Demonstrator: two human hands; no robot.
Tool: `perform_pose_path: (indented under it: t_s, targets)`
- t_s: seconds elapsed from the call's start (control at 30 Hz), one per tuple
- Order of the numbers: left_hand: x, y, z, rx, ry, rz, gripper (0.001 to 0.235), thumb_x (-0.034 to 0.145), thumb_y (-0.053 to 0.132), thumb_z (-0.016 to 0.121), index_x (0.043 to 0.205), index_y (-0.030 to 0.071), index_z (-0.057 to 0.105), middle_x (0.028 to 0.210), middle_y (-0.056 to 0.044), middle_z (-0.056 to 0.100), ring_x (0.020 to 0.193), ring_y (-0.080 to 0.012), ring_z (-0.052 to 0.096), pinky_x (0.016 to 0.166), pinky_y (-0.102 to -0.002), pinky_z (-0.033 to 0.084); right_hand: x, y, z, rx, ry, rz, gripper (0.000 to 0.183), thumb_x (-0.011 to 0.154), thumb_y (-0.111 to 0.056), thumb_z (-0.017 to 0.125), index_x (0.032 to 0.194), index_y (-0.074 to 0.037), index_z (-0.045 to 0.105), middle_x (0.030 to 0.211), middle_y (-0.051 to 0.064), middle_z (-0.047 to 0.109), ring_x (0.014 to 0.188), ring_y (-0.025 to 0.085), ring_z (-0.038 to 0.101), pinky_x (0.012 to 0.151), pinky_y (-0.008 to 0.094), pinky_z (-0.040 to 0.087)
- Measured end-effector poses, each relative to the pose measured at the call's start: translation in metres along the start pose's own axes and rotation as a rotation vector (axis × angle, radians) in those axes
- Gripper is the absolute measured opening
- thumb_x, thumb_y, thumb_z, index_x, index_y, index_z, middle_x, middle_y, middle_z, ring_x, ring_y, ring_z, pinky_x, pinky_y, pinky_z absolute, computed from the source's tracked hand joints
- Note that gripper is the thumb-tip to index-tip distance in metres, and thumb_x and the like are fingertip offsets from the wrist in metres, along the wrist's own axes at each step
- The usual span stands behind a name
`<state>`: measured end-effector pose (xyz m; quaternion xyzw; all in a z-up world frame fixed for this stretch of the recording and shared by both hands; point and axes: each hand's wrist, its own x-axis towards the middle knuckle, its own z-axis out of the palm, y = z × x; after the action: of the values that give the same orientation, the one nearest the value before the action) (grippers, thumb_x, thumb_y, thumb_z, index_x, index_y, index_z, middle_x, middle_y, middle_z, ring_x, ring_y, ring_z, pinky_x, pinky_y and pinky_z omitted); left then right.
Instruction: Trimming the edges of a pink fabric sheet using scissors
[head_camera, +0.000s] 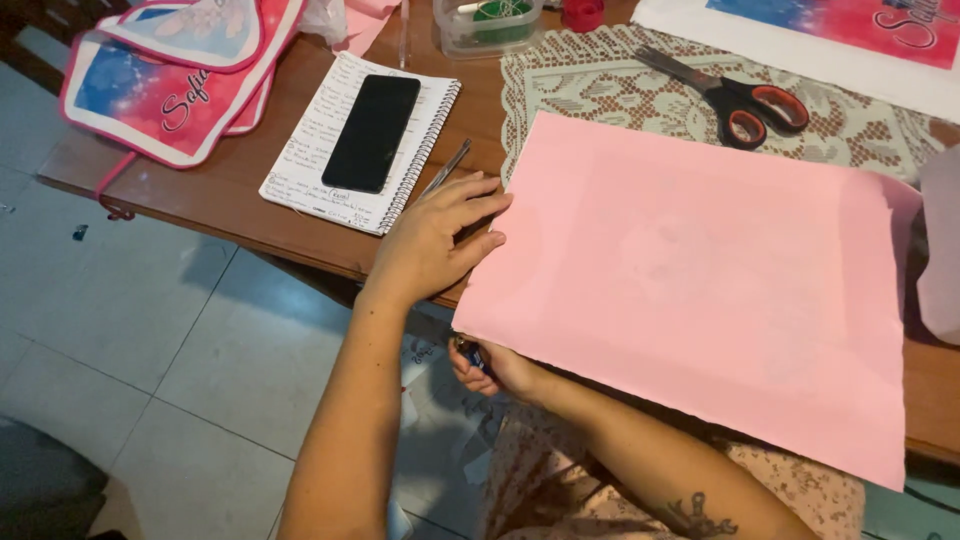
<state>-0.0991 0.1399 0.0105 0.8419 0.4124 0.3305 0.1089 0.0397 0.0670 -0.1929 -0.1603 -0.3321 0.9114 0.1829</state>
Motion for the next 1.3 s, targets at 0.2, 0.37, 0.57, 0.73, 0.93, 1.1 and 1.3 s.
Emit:
perform_pose_path:
  t_s: [0.2,0.37,0.57,0.73,0.93,1.1,1.3]
  targets:
    - [0.000,0.003,0.000,0.009,0.000,-0.014,0.037,0.093,0.031,0.077,0.128,0.021,0.072,0.131,-0.010,0.069,0.133,-0.0325,0.059,0.114,-0.046,0.044,0.000,0.001,0.005,0.064,-0.010,-0.001,0.049,0.106,-0.054,0.027,0.093,-0.010,0.046,0.068,-0.003,0.026,0.049,0.004,0.026,0.035,0.012,0.015]
    - [0.000,0.003,-0.001,-0.005,-0.008,-0.027,0.034,0.094,0.030,0.076,0.127,0.020,0.073,0.132,-0.010,0.069,0.133,-0.0326,0.059,0.115,-0.046,0.044,-0.006,-0.008,0.018,0.007,0.011,-0.062,0.057,0.105,-0.062,0.029,0.095,-0.010,0.048,0.068,-0.001,0.028,0.050,0.005,0.028,0.035,0.012,0.017]
    - [0.000,0.001,0.001,0.004,0.000,-0.027,0.036,0.092,0.030,0.078,0.127,0.021,0.073,0.131,-0.009,0.069,0.133,-0.0308,0.059,0.115,-0.045,0.044,-0.006,-0.009,0.018,-0.004,0.040,-0.090,0.063,0.104,-0.067,0.028,0.096,-0.009,0.049,0.068,0.001,0.030,0.049,0.007,0.028,0.035,0.013,0.018]
    - [0.000,-0.001,0.001,-0.009,0.005,-0.013,0.035,0.092,0.028,0.078,0.126,0.020,0.074,0.130,-0.009,0.069,0.133,-0.0322,0.059,0.114,-0.046,0.044,-0.009,-0.005,0.017,0.009,-0.015,-0.168,0.065,0.106,-0.068,0.028,0.103,-0.006,0.048,0.073,0.004,0.032,0.054,0.010,0.033,0.035,0.013,0.020]
    - [0.000,0.003,-0.001,-0.023,0.004,-0.021,0.036,0.091,0.027,0.080,0.125,0.020,0.074,0.129,-0.010,0.070,0.132,-0.0335,0.059,0.113,-0.047,0.045,-0.016,-0.005,0.015,-0.003,-0.017,-0.196,0.063,0.107,-0.065,0.024,0.105,-0.006,0.047,0.075,0.003,0.034,0.058,0.010,0.039,0.036,0.012,0.025]
    - [0.000,0.001,0.000,-0.036,-0.004,-0.033,0.035,0.091,0.026,0.079,0.125,0.022,0.075,0.130,-0.009,0.070,0.133,-0.0326,0.058,0.113,-0.046,0.044,-0.021,-0.006,0.017,-0.013,-0.020,-0.219,0.068,0.106,-0.068,0.021,0.104,-0.005,0.047,0.075,0.003,0.034,0.058,0.010,0.038,0.036,0.012,0.026]
    - [0.000,0.000,0.001,-0.036,-0.002,-0.021,0.034,0.092,0.027,0.078,0.124,0.021,0.075,0.130,-0.010,0.070,0.133,-0.0331,0.059,0.113,-0.047,0.045,-0.030,-0.014,0.025,-0.031,-0.008,-0.223,0.068,0.106,-0.068,0.021,0.104,-0.005,0.047,0.074,0.003,0.034,0.058,0.010,0.038,0.036,0.012,0.027]
